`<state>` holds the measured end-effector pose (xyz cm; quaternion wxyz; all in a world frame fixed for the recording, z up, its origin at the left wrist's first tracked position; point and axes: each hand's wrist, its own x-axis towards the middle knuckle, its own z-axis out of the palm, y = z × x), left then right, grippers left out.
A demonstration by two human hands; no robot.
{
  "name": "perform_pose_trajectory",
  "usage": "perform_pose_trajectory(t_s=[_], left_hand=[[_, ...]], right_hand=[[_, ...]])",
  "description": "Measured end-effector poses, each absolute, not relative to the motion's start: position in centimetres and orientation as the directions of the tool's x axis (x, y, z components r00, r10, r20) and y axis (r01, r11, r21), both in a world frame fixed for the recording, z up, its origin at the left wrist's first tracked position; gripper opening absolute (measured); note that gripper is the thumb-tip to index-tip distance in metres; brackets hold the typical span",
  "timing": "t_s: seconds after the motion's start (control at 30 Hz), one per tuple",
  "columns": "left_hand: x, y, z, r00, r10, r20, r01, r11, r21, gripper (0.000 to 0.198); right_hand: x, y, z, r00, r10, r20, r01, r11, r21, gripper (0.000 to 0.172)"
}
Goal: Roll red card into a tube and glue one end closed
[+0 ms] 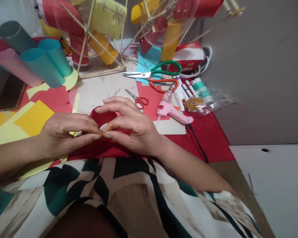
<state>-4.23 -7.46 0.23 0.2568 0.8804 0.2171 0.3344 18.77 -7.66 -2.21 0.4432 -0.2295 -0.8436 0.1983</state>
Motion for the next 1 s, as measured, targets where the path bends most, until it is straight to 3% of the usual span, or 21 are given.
perform_pose_trajectory(t_s=[0.17, 0.3, 0.43, 0.7, 0.87, 1.0], left_hand=[[-4.5, -7.3, 0.2, 0.716, 0.462, 0.523, 0.219, -0.86, 0.461, 0.007], [-4.6, -7.1, -0.7, 0.717, 0.337, 0.61, 0.267, -0.941, 0.207, 0.01], [-4.7, -7.2, -1.2, 0.794, 0.3, 0.529, 0.333, -0.942, 0.033, 0.019], [-4.2, -8.0, -1.5, 0.831, 0.198, 0.519, 0.266, -0.962, -0.059, 0.023], [-4.2, -8.2, -1.0, 0.777, 0.204, 0.595, 0.265, -0.964, -0.015, 0.013], [-4.4, -7.7, 0.1, 0.61, 0.448, 0.654, 0.308, -0.894, 0.326, 0.016]], right_hand=[[18.8, -7.8, -1.9, -0.255, 0.698, 0.669, 0.214, 0.716, -0.665, 0.018], [18.6, -7.8, -1.8, -0.081, 0.776, 0.626, 0.268, 0.622, -0.736, 0.021], [18.5, -7.9, -1.7, -0.123, 0.813, 0.57, 0.34, 0.574, -0.745, 0.011], [18.1, -8.1, -1.9, -0.234, 0.802, 0.55, 0.47, 0.588, -0.658, 0.003], [18.0, -8.2, -1.9, -0.226, 0.781, 0.583, 0.486, 0.609, -0.627, 0.016], [18.1, -8.5, -1.5, -0.197, 0.812, 0.55, 0.489, 0.568, -0.663, 0.018]])
